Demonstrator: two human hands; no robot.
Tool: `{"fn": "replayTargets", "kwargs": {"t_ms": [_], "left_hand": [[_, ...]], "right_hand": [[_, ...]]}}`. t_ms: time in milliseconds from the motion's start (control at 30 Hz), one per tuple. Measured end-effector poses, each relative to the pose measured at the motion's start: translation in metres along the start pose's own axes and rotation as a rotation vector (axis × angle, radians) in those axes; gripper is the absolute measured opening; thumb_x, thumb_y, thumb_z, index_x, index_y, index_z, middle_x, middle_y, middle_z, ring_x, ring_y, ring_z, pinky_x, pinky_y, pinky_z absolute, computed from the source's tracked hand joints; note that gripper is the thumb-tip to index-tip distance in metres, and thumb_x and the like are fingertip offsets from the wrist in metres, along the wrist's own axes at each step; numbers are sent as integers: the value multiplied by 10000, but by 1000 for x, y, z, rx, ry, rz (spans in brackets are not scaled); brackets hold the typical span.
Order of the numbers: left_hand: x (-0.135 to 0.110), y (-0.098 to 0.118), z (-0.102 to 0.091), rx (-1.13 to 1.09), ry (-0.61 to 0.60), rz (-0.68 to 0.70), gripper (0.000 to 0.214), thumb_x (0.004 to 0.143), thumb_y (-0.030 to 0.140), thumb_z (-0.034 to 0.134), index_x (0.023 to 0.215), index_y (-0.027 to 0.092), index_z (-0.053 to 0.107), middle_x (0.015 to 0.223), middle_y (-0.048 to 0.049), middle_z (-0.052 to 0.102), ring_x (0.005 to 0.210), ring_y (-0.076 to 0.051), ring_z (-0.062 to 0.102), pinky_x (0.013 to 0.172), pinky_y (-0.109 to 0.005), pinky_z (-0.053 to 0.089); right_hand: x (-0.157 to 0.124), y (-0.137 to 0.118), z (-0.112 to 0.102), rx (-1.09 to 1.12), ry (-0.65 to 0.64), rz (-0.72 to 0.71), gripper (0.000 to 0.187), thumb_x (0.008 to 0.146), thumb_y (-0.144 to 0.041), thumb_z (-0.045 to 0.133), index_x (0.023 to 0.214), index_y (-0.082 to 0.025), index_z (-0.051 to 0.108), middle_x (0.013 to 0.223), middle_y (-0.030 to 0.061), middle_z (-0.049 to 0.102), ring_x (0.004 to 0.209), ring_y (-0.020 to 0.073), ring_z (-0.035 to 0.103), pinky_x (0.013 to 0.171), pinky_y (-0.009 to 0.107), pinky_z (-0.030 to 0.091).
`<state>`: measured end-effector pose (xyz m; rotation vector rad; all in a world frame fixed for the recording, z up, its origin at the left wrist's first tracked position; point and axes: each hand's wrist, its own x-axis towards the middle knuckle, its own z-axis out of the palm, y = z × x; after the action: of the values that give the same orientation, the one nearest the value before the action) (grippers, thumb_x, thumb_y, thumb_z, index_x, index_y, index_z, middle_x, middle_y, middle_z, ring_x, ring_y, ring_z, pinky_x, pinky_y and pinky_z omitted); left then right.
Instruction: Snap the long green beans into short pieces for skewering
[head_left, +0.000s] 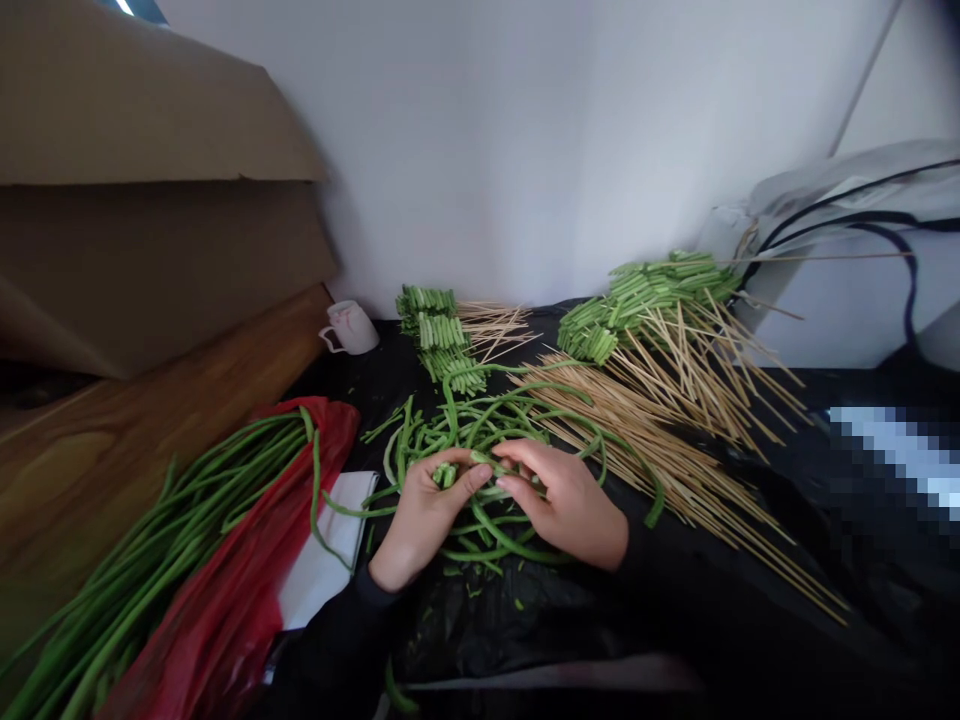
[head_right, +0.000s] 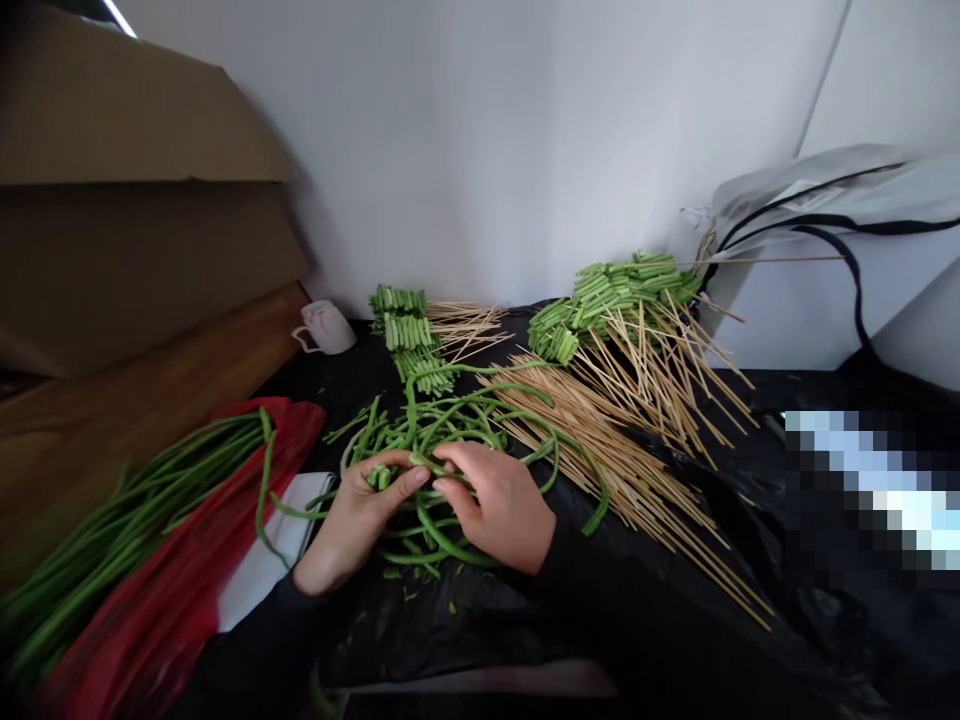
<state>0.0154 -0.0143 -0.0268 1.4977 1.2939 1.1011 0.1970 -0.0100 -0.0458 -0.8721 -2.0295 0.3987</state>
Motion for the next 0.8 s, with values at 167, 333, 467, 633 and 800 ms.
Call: {"fn": "replayTargets", "kwargs": {"t_ms": [167,333,467,633,800], "left_hand": [[0,2,0,1,12,4,263,736,390,738,737,145,641,619,37,522,567,-84,418,547,-206,341],[0,4,0,62,62,52,244,734,369,737,722,143,643,636,22,562,605,-106,484,597,-218,389],[0,5,0,66,107,94,206,784,355,693,806,151,675,781,-20,657,765,-150,577,752,-242,438],[1,1,-1,-48,176,39,251,790,399,683,864,161,653,675,15,588,534,-79,439,502,-191,346],[0,-2,-1,-98,145,63,248,825,393,652,916,164,630,726,9,609,483,-53,371,432,-181,276]], "right_hand": [[3,4,-2,175,-86,52,200,939,-174,477,1090,-197,605,928,25,679,815,148,626,717,269,478],[5,4,-3,165,-76,-1,183,940,-159,476,1037,-177,631,906,37,654,830,153,602,756,282,471],[5,8,-7,47,-109,-23,237,948,-110,411,951,-161,642,873,50,600,815,161,562,744,290,456],[5,15,-15,-273,-88,37,257,925,-64,414,894,-153,653,855,74,581,836,200,531,774,329,434],[8,15,-21,-444,36,40,235,947,-148,439,1051,-143,650,1036,122,619,987,260,502,850,394,400]]}}
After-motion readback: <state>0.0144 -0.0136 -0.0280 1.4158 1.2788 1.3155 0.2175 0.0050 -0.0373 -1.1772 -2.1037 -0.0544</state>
